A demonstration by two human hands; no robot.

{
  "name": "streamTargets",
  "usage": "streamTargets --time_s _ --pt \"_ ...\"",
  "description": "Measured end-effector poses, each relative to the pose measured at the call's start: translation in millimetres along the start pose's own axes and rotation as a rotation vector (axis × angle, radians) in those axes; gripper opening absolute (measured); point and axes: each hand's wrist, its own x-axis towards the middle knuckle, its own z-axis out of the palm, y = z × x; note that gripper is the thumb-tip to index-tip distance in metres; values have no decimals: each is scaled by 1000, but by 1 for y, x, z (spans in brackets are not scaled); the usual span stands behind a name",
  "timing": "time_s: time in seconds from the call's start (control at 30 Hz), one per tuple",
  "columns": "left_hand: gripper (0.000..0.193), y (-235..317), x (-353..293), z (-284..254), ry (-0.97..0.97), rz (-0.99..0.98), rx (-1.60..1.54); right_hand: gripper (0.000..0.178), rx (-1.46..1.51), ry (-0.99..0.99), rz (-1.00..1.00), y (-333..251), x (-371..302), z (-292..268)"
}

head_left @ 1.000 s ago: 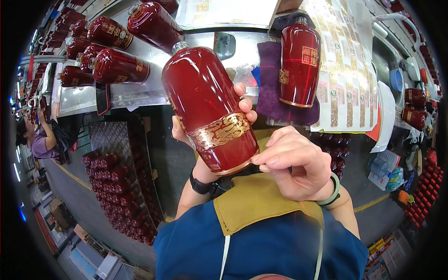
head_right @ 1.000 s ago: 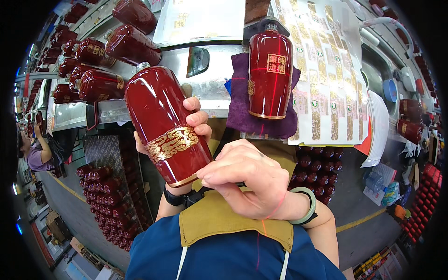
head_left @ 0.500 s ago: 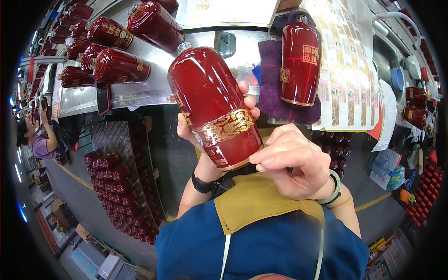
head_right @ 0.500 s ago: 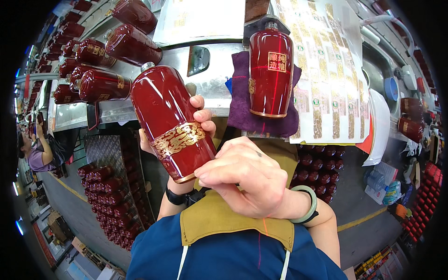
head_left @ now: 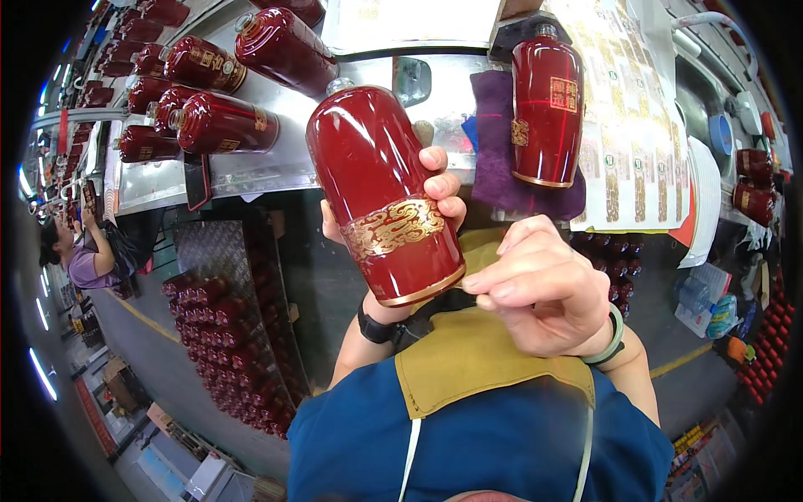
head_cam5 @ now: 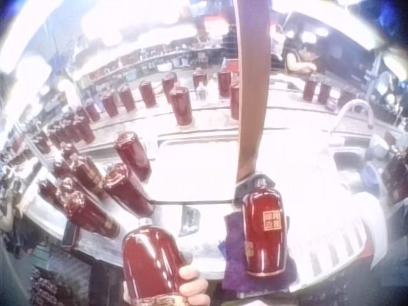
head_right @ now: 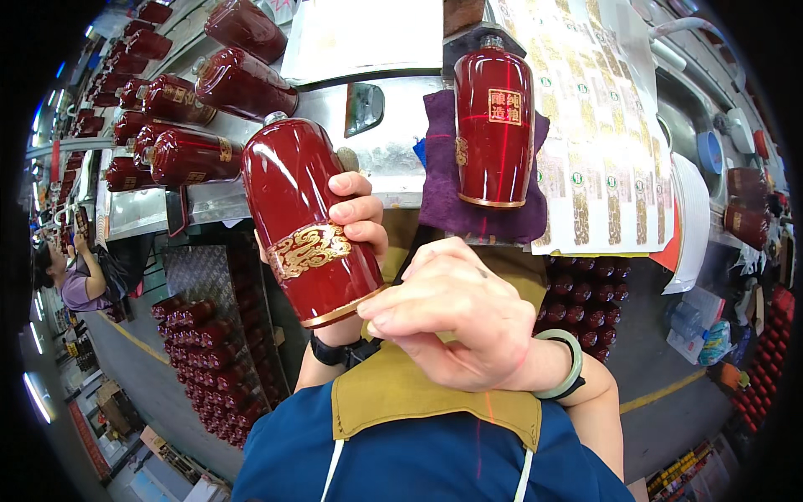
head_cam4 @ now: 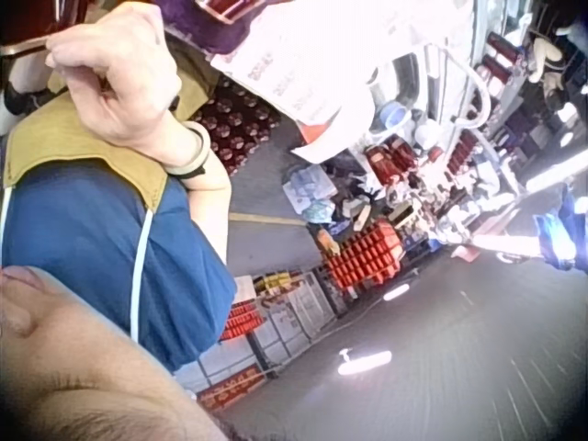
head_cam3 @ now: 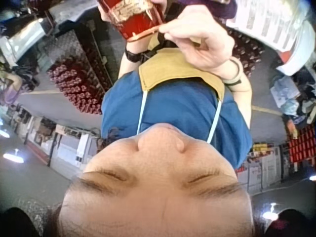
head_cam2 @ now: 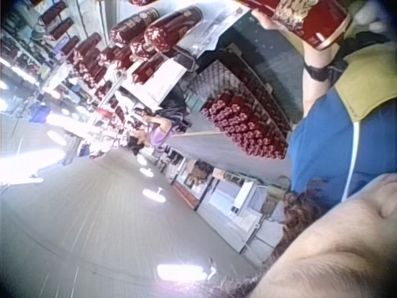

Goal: Manual application and inspection of labels and decorative bands on liquor bottles at an assembly line.

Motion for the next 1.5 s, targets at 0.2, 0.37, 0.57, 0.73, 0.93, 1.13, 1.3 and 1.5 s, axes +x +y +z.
streamTargets --time_s 0.2,0.37,0.57,0.73,0.93,1.13,1.3,1.5 --pt "89 3 -1 -2 2 -44 -71 26 -3 3 9 1 -2 4" --pt "80 5 4 1 31 -160 -211 23 -17 -14 47 1 -4 5" --pt "78 3 1 -2 60 -159 -288 25 -6 -16 45 4 -4 8" --pt "15 -1 5 8 239 -168 -321 24 6 -36 48 5 -4 4" --pt "18 -5 6 4 126 -205 -572 24 16 -79 23 10 -6 6" --pt "16 -7 7 6 127 -222 -615 22 22 -89 27 11 -6 10" --pt "15 -9 6 4 129 -222 -667 22 42 -81 25 13 -8 11" --pt "15 -11 9 4 115 -213 -698 25 -13 -83 19 15 -5 11"
